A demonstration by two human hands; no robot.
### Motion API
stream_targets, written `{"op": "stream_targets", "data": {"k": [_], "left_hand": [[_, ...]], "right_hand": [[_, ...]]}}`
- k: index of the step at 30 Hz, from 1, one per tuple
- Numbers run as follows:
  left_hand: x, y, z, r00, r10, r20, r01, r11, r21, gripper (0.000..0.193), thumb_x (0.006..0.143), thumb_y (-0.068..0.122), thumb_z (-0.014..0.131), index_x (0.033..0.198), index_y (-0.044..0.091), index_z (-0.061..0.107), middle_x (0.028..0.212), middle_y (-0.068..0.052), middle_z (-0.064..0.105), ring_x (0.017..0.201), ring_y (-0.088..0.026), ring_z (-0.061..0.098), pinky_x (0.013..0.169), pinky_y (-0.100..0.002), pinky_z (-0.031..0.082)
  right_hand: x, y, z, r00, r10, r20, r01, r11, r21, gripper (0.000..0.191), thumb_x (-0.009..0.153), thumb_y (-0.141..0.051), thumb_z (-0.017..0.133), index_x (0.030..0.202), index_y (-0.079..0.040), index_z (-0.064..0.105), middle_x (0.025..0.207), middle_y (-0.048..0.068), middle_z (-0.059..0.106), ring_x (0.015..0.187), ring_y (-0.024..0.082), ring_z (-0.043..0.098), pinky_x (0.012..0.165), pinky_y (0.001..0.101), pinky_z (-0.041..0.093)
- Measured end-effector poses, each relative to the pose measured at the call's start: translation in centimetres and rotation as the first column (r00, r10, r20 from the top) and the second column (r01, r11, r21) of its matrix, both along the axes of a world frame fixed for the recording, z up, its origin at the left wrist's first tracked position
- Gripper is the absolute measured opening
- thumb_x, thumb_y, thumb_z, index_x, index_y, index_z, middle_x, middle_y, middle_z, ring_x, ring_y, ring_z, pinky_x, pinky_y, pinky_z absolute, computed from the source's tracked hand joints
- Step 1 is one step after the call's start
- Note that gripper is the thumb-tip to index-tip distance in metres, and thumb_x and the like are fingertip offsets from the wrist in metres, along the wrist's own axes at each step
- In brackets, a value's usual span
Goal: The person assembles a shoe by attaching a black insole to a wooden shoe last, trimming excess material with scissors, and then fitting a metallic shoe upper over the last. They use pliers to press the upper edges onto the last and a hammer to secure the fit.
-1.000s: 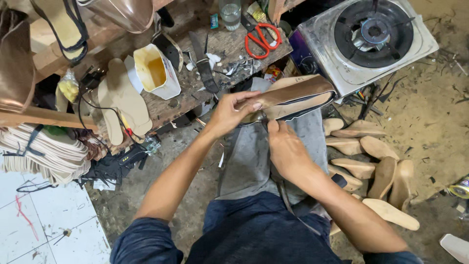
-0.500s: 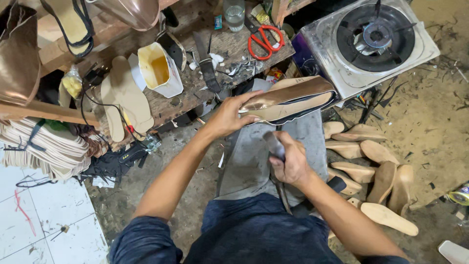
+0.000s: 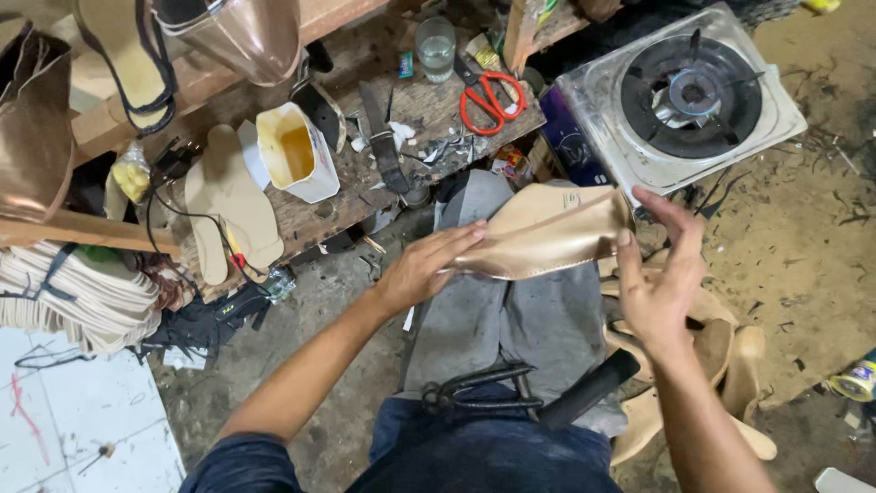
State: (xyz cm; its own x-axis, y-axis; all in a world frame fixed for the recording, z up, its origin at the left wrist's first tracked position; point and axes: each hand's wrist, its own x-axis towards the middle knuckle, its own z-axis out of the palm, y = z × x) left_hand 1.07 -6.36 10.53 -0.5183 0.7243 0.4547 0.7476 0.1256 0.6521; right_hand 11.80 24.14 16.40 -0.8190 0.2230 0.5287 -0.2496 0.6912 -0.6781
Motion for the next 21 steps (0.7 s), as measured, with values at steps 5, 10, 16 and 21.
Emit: {"op": "stream_targets", "data": {"k": [5, 10, 16, 21], "left_hand": [[-0.2, -0.3, -0.9, 0.974, 0.037, -0.225, -0.040, 0.999, -0.011, 0.075, 0.076, -0.007, 0.077, 0.144, 0.012, 0.053, 0.152, -0.015, 0.053, 0.134, -0.034, 0.056, 0.112, -0.042, 0.051], [3.0, 2.8, -4.4, 0.537, 0.161, 0.828, -0.666, 0.683, 0.300, 0.057, 0.087, 0.018, 0.069, 0.141, 0.007, 0.052, 0.138, -0.012, 0.057, 0.125, -0.025, 0.057, 0.103, -0.043, 0.049], [4.0, 7.3, -8.9, 0.270, -0.391, 0.880, -0.570, 0.672, 0.474, 0.053, 0.093, 0.029, 0.082, 0.131, 0.003, 0.056, 0.123, -0.002, 0.066, 0.115, -0.013, 0.062, 0.103, -0.030, 0.051], [2.3, 6.5, -7.8, 0.294, -0.445, 0.846, -0.377, 0.759, 0.531, 0.061, 0.083, 0.022, 0.088, 0.133, 0.001, 0.058, 0.110, 0.001, 0.068, 0.093, -0.006, 0.061, 0.079, -0.021, 0.050]], "right_hand": [[-1.9, 4.3, -5.2, 0.678, 0.434, 0.593, 0.337, 0.533, -0.776, 0.054, 0.084, -0.019, 0.073, 0.128, 0.001, 0.049, 0.116, 0.013, 0.070, 0.105, 0.026, 0.071, 0.086, 0.0422, 0.059], [2.9, -1.6, -9.6, 0.922, 0.243, 0.300, 0.223, 0.298, -0.928, 0.051, 0.092, -0.024, 0.070, 0.130, 0.007, 0.060, 0.119, 0.016, 0.070, 0.105, 0.025, 0.069, 0.091, 0.0408, 0.056], [5.8, -9.3, -6.0, 0.994, 0.088, 0.065, -0.065, 0.953, -0.297, 0.067, 0.082, -0.011, 0.079, 0.141, 0.005, 0.051, 0.155, 0.028, 0.048, 0.143, 0.040, 0.049, 0.119, 0.0448, 0.038], [5.4, -11.2, -2.7, 0.998, 0.027, 0.053, -0.018, 0.987, -0.159, 0.074, 0.077, -0.003, 0.082, 0.143, -0.001, 0.047, 0.157, 0.028, 0.045, 0.145, 0.041, 0.049, 0.118, 0.0461, 0.043]]}}
